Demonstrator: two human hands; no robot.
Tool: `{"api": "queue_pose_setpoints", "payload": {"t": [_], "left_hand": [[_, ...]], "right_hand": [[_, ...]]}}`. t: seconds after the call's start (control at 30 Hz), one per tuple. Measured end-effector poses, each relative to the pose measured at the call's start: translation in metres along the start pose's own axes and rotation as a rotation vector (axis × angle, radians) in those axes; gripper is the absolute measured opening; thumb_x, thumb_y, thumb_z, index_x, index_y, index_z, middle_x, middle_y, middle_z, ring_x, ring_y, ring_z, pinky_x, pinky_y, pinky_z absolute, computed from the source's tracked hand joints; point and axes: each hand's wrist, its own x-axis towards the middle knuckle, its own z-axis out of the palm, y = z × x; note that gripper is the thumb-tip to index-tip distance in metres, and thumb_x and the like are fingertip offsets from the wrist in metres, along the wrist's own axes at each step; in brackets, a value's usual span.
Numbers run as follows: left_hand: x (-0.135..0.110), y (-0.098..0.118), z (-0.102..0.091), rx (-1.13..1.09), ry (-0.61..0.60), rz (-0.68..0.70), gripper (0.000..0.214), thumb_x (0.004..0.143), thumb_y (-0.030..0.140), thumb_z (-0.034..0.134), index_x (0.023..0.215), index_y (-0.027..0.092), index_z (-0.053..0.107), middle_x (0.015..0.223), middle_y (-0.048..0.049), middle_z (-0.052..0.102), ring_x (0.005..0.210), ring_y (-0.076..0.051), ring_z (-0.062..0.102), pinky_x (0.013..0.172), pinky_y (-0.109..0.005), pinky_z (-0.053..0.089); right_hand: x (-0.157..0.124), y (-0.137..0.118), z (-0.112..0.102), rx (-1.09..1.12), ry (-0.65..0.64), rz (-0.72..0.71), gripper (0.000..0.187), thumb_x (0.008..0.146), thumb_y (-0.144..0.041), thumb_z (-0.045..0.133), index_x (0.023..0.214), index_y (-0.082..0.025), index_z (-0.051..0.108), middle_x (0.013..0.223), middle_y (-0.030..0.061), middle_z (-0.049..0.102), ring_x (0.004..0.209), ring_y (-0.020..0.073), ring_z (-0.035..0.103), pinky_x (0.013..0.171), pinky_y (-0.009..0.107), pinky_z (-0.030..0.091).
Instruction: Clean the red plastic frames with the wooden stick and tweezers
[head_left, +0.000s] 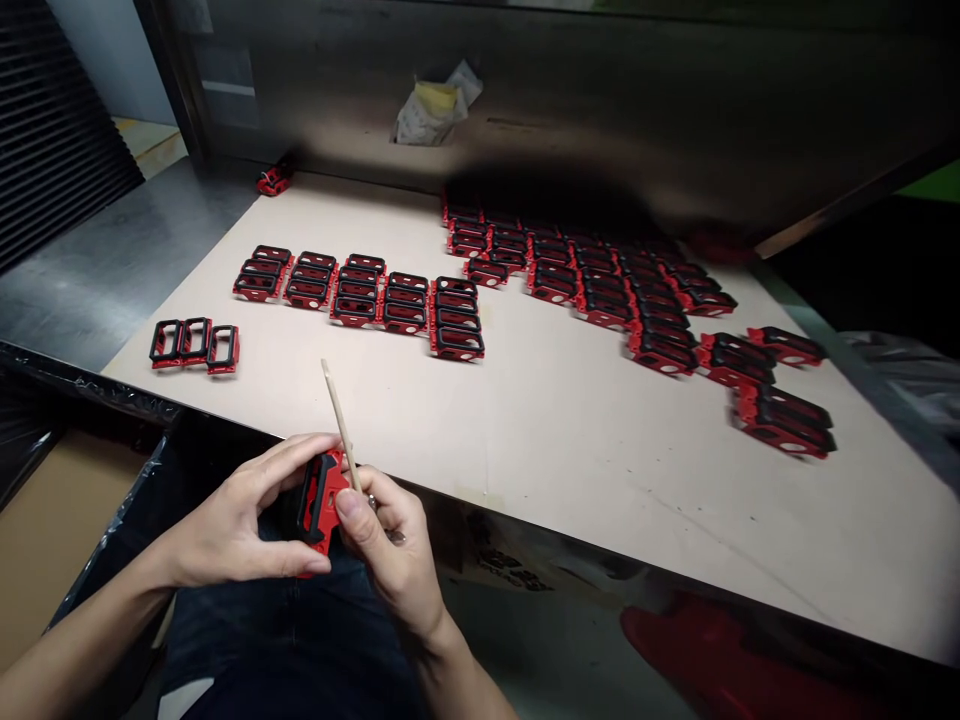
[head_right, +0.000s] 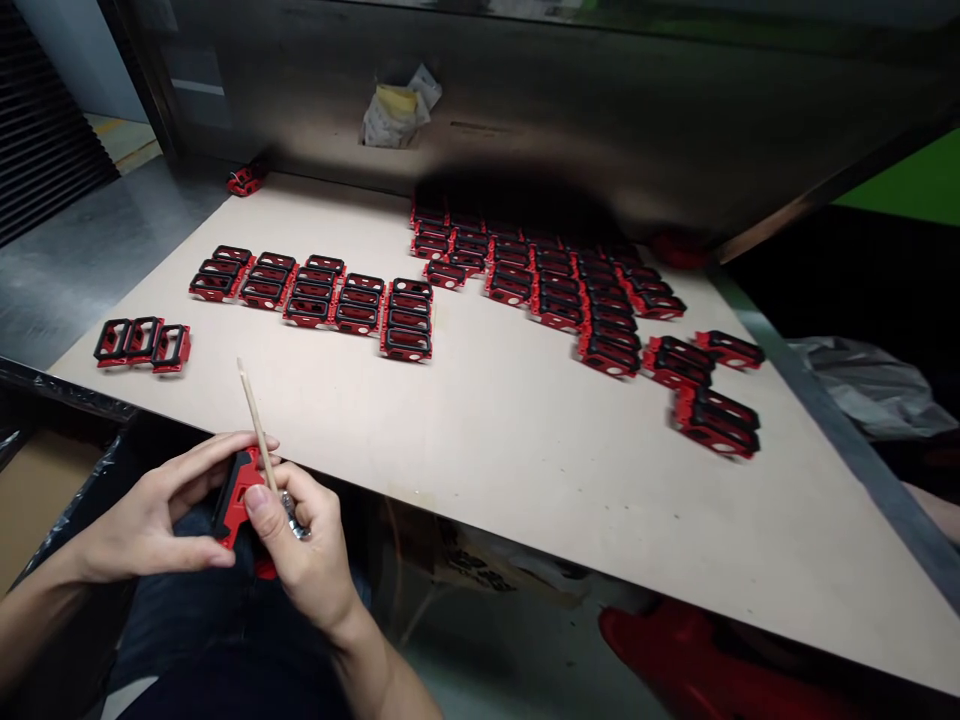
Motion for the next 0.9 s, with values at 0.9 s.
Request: {"api": "queue_pose_setpoints", "payload": {"t": [0.9], "left_hand": [[-0.011,0.007,0.01,-0.082,0.034,-0.247,0.061,0.101,0.069,0.05,0.116,0.018,0.079,0.102,-0.0093,0.078,0.082,-0.022,0.073,0.067,-0.027,0.06]], "right_hand": [[-0.013,0.013,-0.001,-0.594,0.048,-0.521,0.012,0.096,-0.017,0.065,0.089,-0.02,0.076,0.063,0.0012,0.073,0.047,0.0142,0.062,0.051,0.026,0.048]]}}
